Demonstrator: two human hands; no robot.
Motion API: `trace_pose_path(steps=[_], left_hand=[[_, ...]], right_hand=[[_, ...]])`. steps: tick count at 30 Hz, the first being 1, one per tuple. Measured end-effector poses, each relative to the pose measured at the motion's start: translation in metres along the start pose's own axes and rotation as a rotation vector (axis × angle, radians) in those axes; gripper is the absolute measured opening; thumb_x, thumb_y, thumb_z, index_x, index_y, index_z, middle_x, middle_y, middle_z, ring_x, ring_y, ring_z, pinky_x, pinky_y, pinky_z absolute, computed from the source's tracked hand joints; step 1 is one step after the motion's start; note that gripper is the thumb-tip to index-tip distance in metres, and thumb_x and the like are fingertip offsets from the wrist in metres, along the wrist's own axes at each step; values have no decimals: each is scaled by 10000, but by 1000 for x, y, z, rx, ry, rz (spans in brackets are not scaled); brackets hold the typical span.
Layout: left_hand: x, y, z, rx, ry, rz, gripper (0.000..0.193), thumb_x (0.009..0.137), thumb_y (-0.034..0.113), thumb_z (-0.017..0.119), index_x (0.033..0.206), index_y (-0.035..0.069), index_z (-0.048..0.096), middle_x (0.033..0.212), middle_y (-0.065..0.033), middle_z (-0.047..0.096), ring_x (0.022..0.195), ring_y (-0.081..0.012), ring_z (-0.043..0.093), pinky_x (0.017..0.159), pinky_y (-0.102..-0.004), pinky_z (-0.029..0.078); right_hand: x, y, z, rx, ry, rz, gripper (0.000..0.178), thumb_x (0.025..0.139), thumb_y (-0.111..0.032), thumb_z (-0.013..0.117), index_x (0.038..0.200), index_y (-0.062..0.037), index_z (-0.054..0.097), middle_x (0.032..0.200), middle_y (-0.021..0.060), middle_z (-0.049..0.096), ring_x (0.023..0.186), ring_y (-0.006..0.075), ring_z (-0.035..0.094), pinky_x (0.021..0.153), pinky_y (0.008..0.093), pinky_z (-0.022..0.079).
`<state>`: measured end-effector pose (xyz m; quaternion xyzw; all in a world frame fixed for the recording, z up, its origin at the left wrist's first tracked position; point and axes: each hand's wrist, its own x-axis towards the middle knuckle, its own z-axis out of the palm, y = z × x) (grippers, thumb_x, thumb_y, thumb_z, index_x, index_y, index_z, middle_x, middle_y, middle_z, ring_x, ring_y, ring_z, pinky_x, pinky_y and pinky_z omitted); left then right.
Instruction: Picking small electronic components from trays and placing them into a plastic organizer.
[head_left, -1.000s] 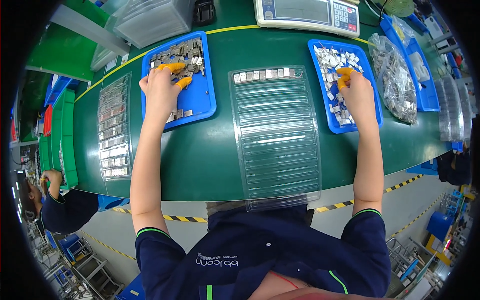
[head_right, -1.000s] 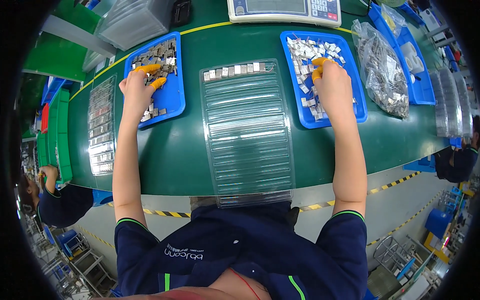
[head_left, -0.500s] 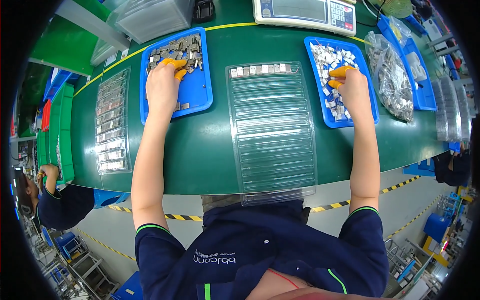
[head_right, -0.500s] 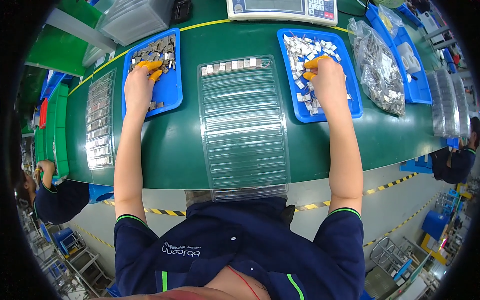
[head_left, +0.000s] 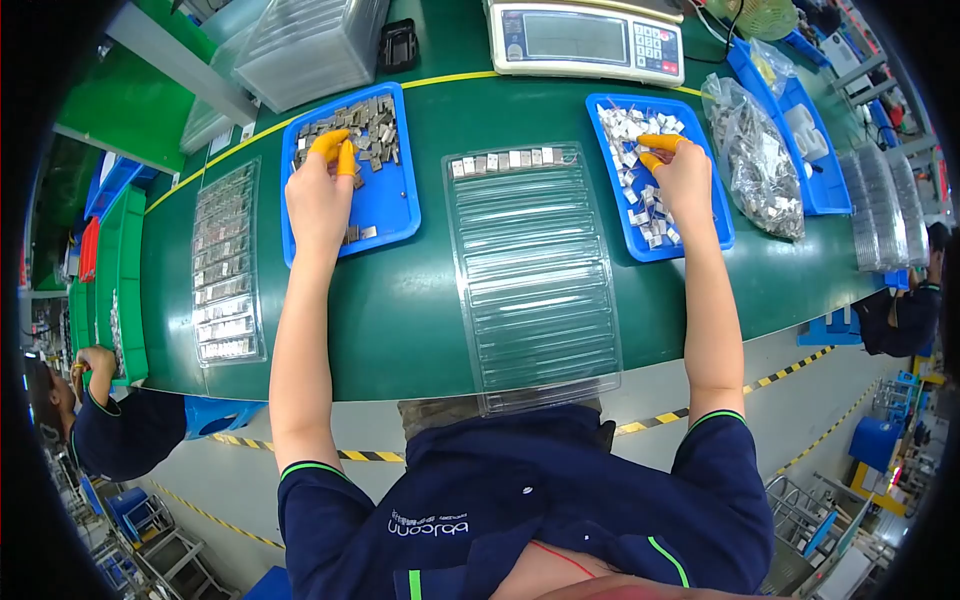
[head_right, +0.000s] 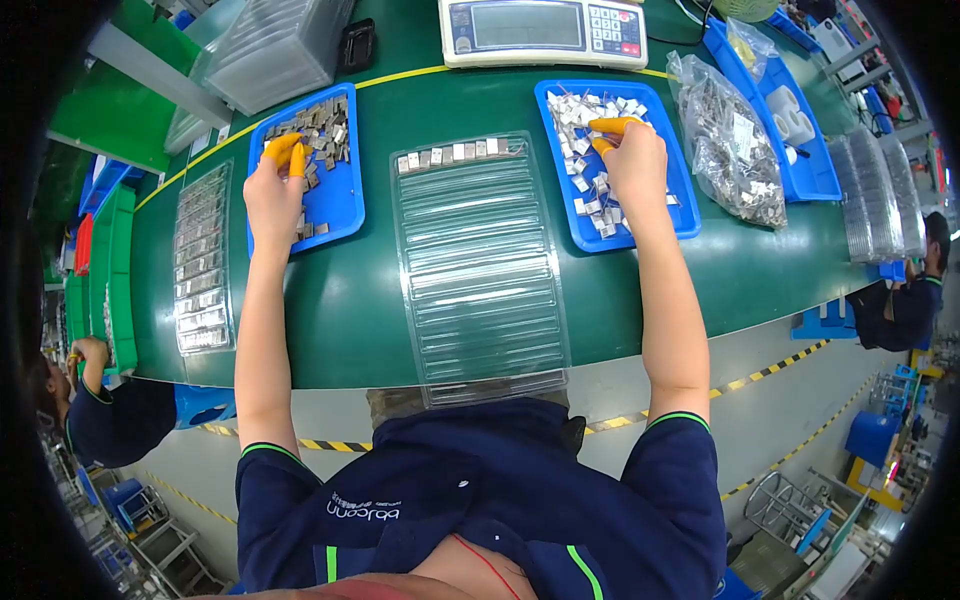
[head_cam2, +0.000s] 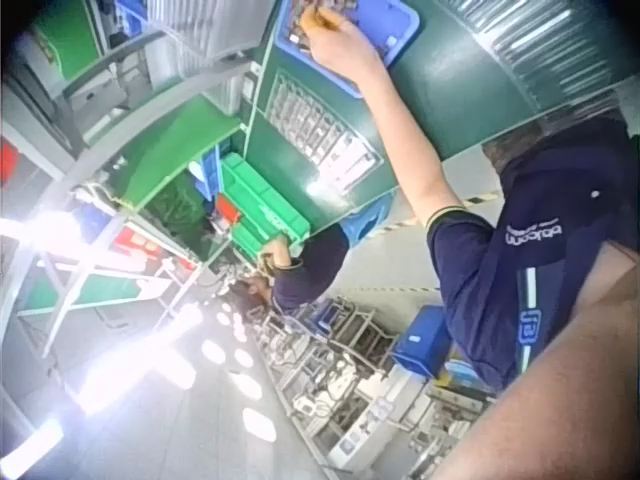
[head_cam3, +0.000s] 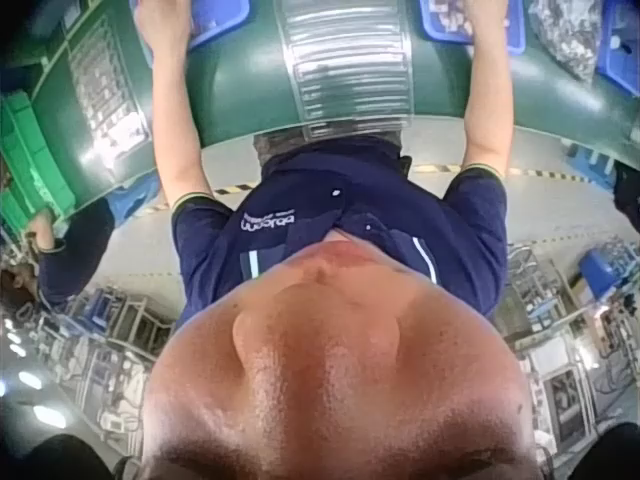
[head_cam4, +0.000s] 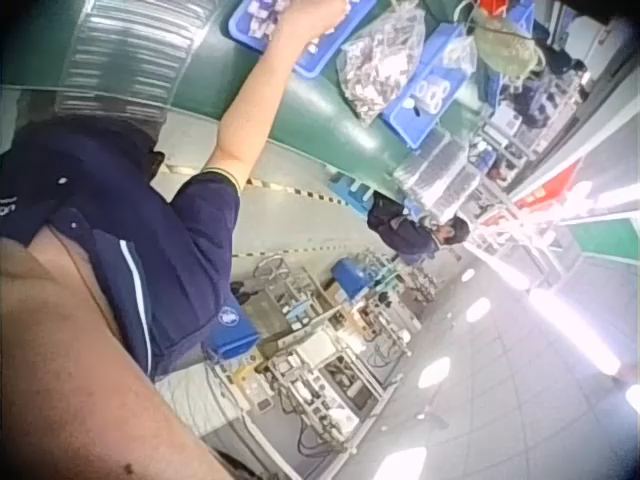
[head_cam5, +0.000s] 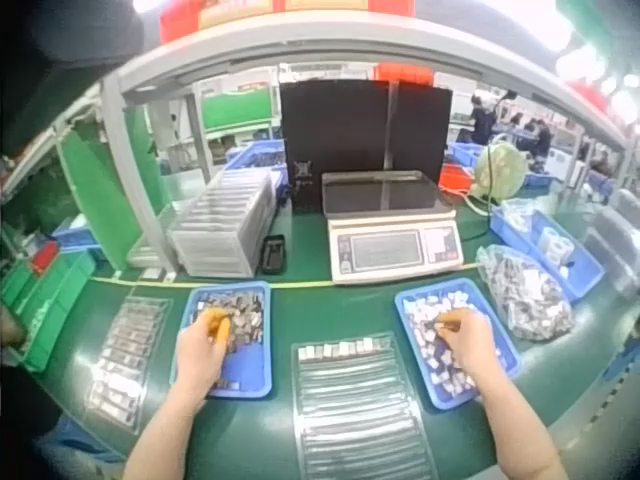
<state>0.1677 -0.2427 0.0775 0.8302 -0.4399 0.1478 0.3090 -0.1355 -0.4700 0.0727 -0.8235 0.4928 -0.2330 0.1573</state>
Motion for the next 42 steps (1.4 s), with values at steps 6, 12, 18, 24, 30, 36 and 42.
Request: trace_pose_path(steps=[6,12,18,24,30,36,42], left_hand=[[-30,22,0,-172,-146,40,190,820,130,577,1006,89,582,787,-138,637,698,-285,631,609,-373,491],[-24,29,2,-41,-219,135,195,821,159,565,1008,104,561,803,-126,611,725,-299,605,616,-394,483],[-39,34,-7,-40,-249,141,208,808,131,574,1002,60,556,857,-145,605,758,-298,599,641,-383,486],[-63,44,-11,-111,-222,151,191,820,160,568,985,65,562,766,-122,624,594,-287,604,531,-370,487],[-74,49,-17,-192,-218,70,200,796,114,603,988,67,578,821,-116,641,630,-278,612,555,-353,492],[-62,57,-23,-720,-247,-147,230,779,64,638,1000,9,604,877,-125,652,762,-199,653,648,-275,516],[-37,69,-22,-1419,-474,-691,263,821,62,602,1058,-47,578,938,-143,637,807,-205,645,698,-252,528]], right_hand=[[-5,6,-3,211,88,-44,237,683,-63,695,919,-53,676,853,138,657,767,254,637,702,303,486],[-9,4,1,225,124,-64,264,710,-33,672,973,-55,656,899,117,657,796,200,638,733,278,482],[-58,-16,-15,117,217,-108,221,749,-20,620,965,-54,654,960,124,636,876,240,609,762,302,467],[-103,-20,-8,299,220,134,239,748,3,623,983,-39,645,979,118,627,914,251,591,803,312,454],[-107,-25,-3,231,348,91,237,745,6,631,978,-32,645,989,116,625,932,254,583,812,316,446],[-95,-14,-1,468,372,145,213,754,7,644,965,-16,651,946,96,634,836,170,599,752,271,470],[-70,-63,-21,578,391,110,208,736,28,667,943,19,650,916,84,631,818,127,589,738,255,511]])
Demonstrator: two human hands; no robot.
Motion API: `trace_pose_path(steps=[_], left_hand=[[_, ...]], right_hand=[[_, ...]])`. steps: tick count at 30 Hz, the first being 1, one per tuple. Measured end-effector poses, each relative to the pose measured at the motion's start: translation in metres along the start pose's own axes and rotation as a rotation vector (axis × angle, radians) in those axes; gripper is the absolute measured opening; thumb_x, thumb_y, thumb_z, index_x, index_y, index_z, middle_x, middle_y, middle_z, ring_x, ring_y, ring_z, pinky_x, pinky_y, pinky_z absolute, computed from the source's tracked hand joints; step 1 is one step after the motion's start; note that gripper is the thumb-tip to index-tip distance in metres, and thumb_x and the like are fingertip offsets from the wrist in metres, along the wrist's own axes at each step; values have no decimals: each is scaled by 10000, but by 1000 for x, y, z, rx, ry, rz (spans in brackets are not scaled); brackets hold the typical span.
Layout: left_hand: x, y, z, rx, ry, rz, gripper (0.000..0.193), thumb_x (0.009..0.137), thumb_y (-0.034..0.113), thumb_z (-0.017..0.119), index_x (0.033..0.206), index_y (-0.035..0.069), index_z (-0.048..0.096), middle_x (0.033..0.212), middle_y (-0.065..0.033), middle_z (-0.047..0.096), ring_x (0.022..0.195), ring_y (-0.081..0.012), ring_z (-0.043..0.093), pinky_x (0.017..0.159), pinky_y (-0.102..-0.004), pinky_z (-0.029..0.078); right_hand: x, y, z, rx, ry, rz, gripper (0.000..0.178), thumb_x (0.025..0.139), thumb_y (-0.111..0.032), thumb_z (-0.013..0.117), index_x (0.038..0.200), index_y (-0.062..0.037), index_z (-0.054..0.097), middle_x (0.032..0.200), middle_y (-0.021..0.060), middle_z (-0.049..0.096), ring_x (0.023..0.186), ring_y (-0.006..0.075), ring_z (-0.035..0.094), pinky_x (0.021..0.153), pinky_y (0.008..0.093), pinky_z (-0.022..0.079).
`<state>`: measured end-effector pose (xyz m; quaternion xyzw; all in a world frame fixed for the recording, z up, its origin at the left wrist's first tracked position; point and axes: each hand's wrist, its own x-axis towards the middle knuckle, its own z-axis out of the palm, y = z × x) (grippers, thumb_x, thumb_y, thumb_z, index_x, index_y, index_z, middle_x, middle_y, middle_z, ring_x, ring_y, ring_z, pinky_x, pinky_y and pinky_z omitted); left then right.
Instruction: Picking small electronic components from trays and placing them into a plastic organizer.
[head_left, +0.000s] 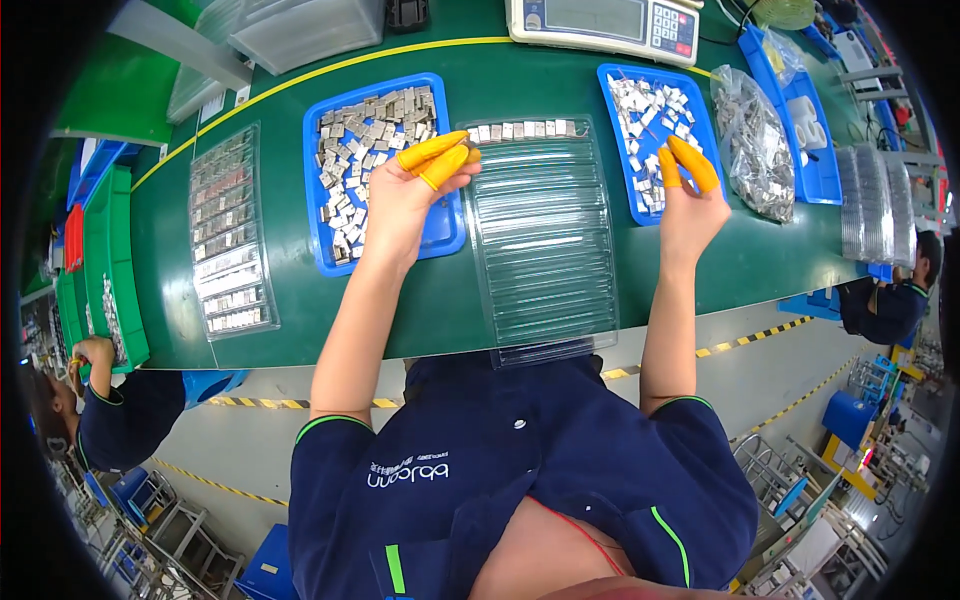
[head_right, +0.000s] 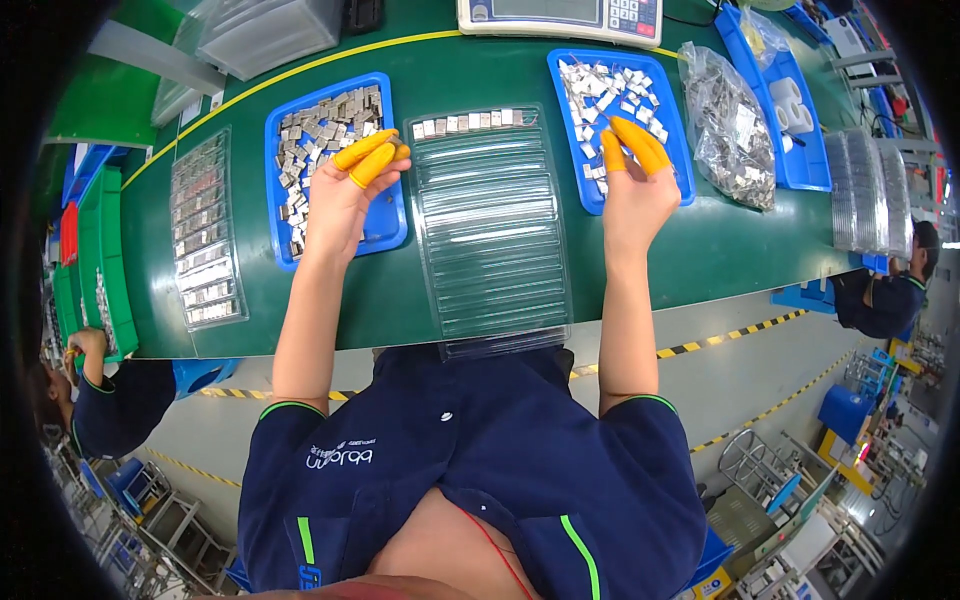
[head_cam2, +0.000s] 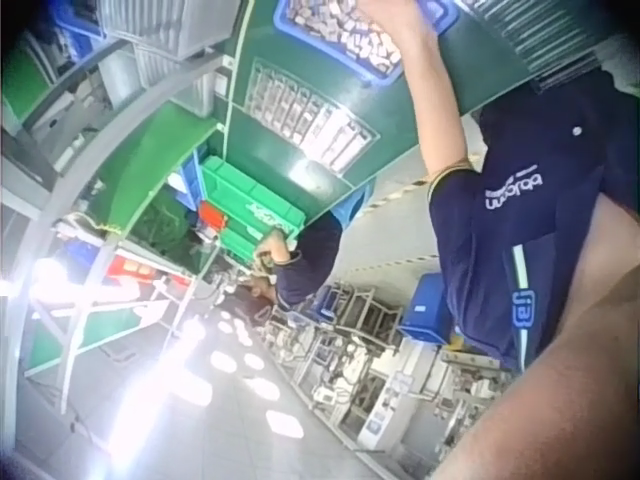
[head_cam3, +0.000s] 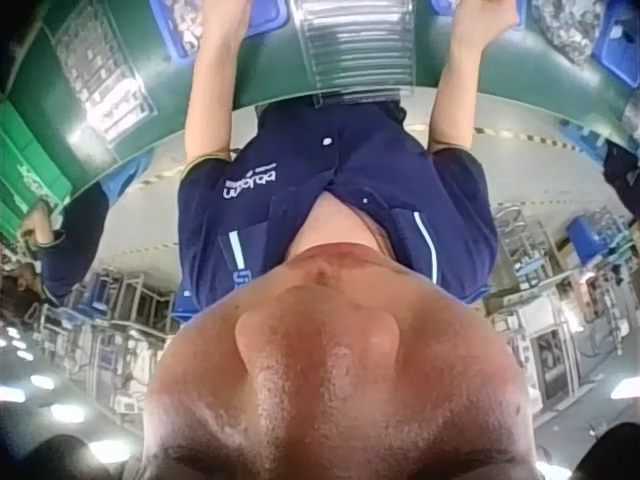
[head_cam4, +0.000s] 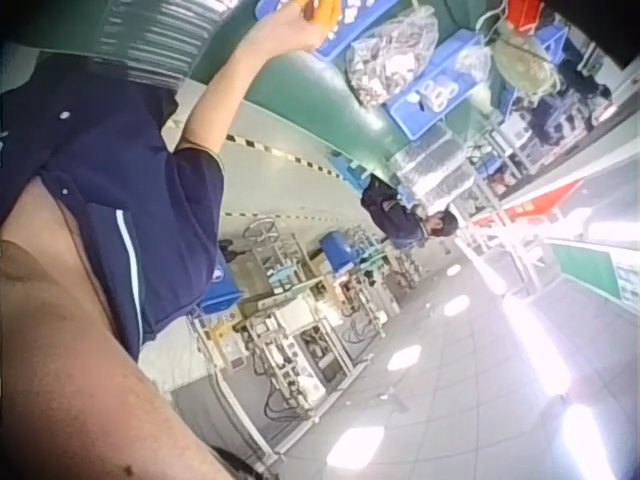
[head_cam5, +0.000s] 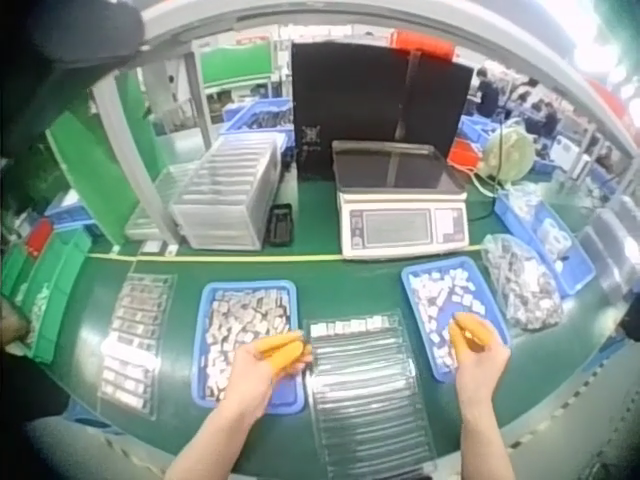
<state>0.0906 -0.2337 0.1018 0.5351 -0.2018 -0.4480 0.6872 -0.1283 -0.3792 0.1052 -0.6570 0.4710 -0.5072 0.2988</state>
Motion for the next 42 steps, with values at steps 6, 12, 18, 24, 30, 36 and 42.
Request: trace_pose_path(steps=[6,12,18,24,30,36,42], left_hand=[[-8,-11,17,-307,17,-159,278,820,38,594,1087,-36,569,953,-158,629,843,-210,637,753,-263,525],[-19,-17,21,-184,31,-27,275,810,18,601,1074,-55,571,969,-156,623,880,-222,627,789,-279,518],[-27,-24,28,-119,29,-18,249,803,-8,599,1044,-69,580,961,-156,626,852,-230,635,767,-289,527],[-33,-26,30,-119,57,-38,220,779,-24,622,992,-76,599,918,-153,638,817,-233,645,724,-283,536],[-36,-25,23,-83,-6,30,202,774,-31,624,971,-76,609,910,-153,642,818,-226,645,726,-281,534],[-47,-20,18,156,-6,166,179,749,-25,654,924,-61,641,878,-116,657,802,-171,639,745,-263,523],[-59,-12,10,93,-77,91,177,729,-28,670,903,-55,650,879,-113,660,798,-158,636,741,-256,521]], right_hand=[[-6,-23,15,302,-111,148,241,732,38,668,968,64,625,896,99,640,794,150,612,751,262,514],[-29,-43,21,494,-180,361,222,799,19,603,1004,100,586,877,155,628,786,235,637,709,297,544],[-48,-42,31,381,-381,260,158,762,19,645,919,31,655,883,92,634,741,134,598,691,231,503],[-57,-58,35,535,-510,559,188,791,2,626,968,62,626,884,101,647,767,157,632,724,238,505],[-59,-61,29,423,-578,466,190,794,-9,628,968,67,625,873,101,651,763,147,634,718,230,502],[-56,-64,21,283,-686,400,195,784,-18,641,958,68,626,850,117,653,756,167,638,716,243,501],[-59,-57,17,440,-850,545,210,742,9,668,940,64,631,867,110,644,784,159,623,734,257,495]])
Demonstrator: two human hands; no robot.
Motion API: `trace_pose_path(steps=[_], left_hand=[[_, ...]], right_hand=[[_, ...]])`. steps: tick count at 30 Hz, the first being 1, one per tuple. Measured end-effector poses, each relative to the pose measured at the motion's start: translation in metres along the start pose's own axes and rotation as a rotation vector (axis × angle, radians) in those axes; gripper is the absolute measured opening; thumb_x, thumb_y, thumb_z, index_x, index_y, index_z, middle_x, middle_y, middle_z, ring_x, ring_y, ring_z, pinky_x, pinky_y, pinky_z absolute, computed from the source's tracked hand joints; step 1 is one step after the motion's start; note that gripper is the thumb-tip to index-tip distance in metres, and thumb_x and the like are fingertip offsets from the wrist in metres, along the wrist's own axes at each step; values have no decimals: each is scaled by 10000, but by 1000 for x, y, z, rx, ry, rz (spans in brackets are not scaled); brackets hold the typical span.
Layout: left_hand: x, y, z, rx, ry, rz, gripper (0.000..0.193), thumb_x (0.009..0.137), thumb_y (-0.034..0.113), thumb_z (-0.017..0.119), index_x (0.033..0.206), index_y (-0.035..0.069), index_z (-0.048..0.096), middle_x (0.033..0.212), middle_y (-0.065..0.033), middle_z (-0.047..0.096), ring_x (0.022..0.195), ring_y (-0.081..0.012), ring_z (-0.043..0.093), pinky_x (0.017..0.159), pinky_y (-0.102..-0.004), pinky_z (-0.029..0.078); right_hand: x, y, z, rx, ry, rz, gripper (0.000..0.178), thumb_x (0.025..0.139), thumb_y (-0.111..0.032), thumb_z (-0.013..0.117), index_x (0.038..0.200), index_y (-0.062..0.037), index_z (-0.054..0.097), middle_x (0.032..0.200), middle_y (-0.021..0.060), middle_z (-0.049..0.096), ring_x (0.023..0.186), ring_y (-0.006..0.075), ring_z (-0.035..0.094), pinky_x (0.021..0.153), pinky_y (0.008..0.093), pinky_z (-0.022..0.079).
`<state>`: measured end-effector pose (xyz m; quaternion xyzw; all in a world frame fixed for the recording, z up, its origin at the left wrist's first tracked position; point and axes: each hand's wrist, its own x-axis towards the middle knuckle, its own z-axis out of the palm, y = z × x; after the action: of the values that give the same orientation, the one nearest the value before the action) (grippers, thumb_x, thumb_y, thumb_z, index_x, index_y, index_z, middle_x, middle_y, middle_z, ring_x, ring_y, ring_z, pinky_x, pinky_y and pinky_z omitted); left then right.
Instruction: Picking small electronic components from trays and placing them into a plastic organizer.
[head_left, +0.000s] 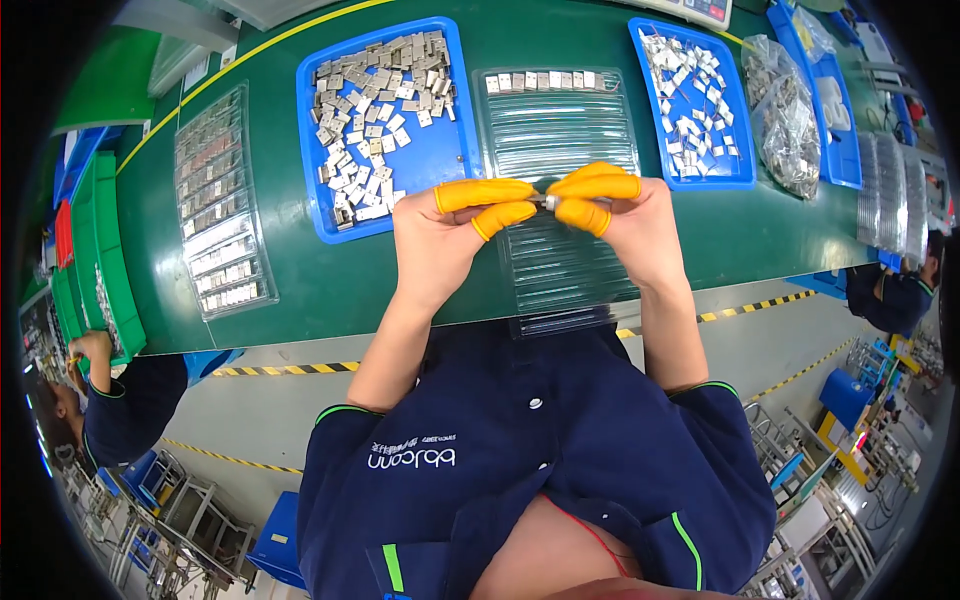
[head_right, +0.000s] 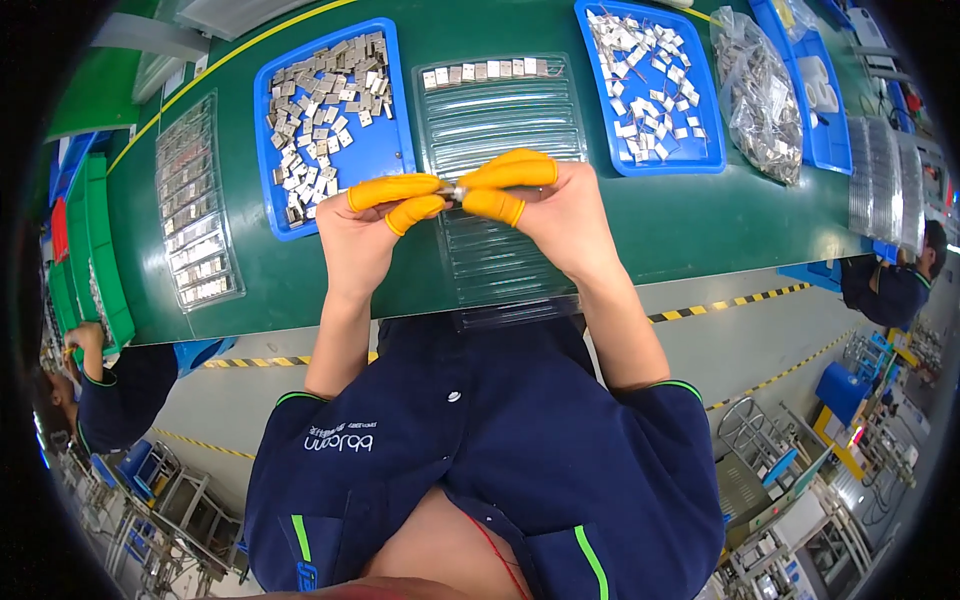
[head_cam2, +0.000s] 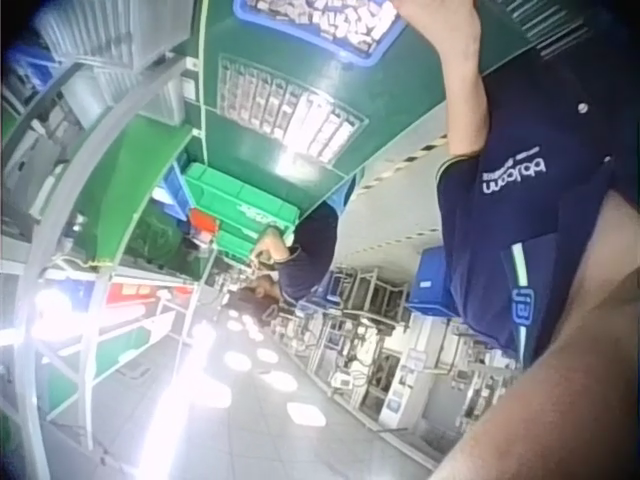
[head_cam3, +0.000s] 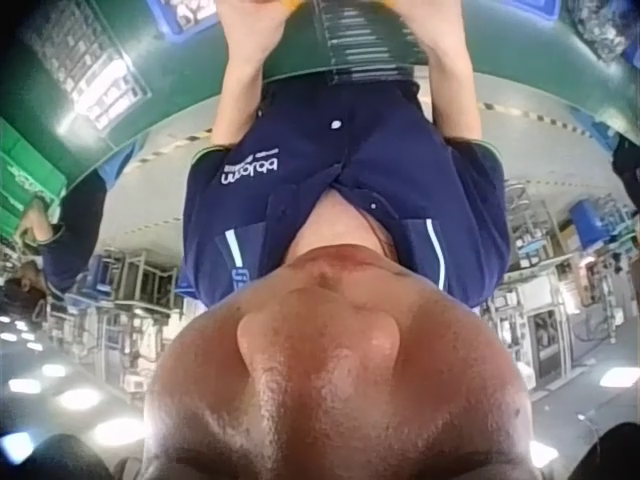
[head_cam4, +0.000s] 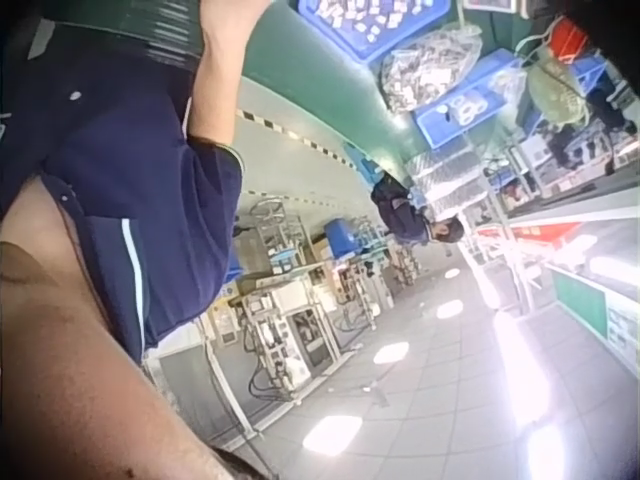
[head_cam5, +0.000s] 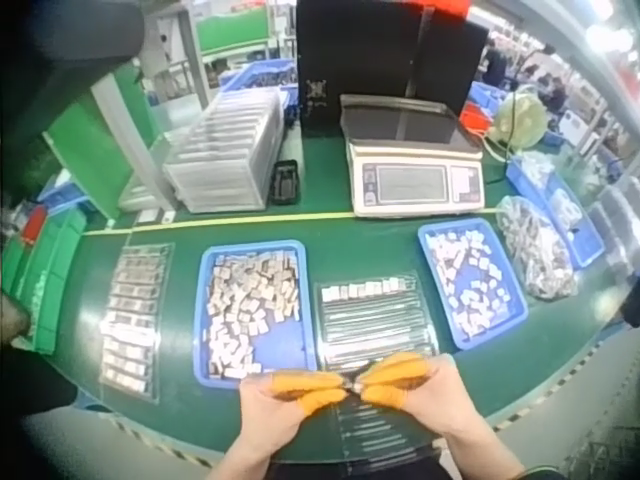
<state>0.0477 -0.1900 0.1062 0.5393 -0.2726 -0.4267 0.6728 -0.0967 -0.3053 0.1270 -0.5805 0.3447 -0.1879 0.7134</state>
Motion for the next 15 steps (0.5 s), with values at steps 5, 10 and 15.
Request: trace_pose_path(steps=[5,10,15], left_hand=[[0,4,-12,-69,-180,-119,181,749,-24,648,919,-82,629,859,-150,653,761,-199,649,721,-283,537],[1,3,-14,-153,-188,-133,186,757,-27,639,930,-91,619,850,-166,648,742,-225,654,693,-292,546],[3,-3,-10,-204,-19,-73,185,766,-24,635,941,-79,621,857,-154,649,754,-215,652,712,-288,540]], right_hand=[[0,0,1,159,-159,102,261,681,13,714,930,37,642,919,103,612,835,162,592,747,270,481],[1,4,10,176,-160,78,181,702,1,705,875,30,658,887,79,626,821,141,595,734,250,488],[10,1,26,46,-5,-157,146,708,-25,704,847,1,667,843,67,630,803,153,606,728,262,491]])
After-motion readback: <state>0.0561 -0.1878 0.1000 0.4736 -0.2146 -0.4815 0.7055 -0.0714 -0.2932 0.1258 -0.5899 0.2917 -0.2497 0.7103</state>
